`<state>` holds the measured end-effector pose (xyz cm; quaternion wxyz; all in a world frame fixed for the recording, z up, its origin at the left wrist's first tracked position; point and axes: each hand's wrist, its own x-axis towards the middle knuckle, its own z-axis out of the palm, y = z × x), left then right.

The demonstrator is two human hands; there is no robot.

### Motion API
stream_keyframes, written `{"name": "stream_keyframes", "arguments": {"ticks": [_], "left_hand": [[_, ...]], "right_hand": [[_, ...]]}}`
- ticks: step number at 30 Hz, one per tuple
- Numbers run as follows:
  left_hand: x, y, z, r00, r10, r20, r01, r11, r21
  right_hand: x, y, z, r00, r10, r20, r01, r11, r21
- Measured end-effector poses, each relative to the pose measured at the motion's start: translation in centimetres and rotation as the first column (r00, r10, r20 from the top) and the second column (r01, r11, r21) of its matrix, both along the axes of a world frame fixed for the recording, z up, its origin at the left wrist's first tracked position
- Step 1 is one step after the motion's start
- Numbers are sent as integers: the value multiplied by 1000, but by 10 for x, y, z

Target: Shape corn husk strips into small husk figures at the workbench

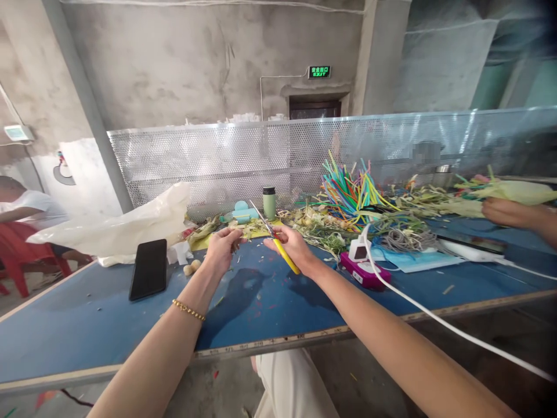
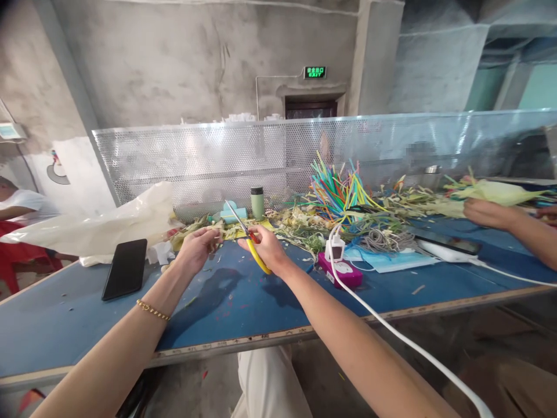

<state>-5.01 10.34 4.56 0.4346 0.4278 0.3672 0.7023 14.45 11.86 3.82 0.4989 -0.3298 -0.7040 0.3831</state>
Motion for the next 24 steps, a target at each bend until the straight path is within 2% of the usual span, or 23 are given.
{"name": "stream_keyframes", "arguments": {"ticks": [5,11,16,24], "left_hand": [[-8,5,4,987,64,149,-73,996,54],[-2,2,5,982,-34,188,11,992,123],[6,-4,4,983,-112,148,100,991,88],[10,-8,3,987,-121,108,116,992,55]], "right_hand": [[-3,-13,7,988,56,143,-31,985,-171],[-5,-20,10,978,134,161,-108,982,-156],[-6,-19,8,982,135,129,-114,980,-161],[-6,-19,7,984,125,125,-104,982,-160]]}}
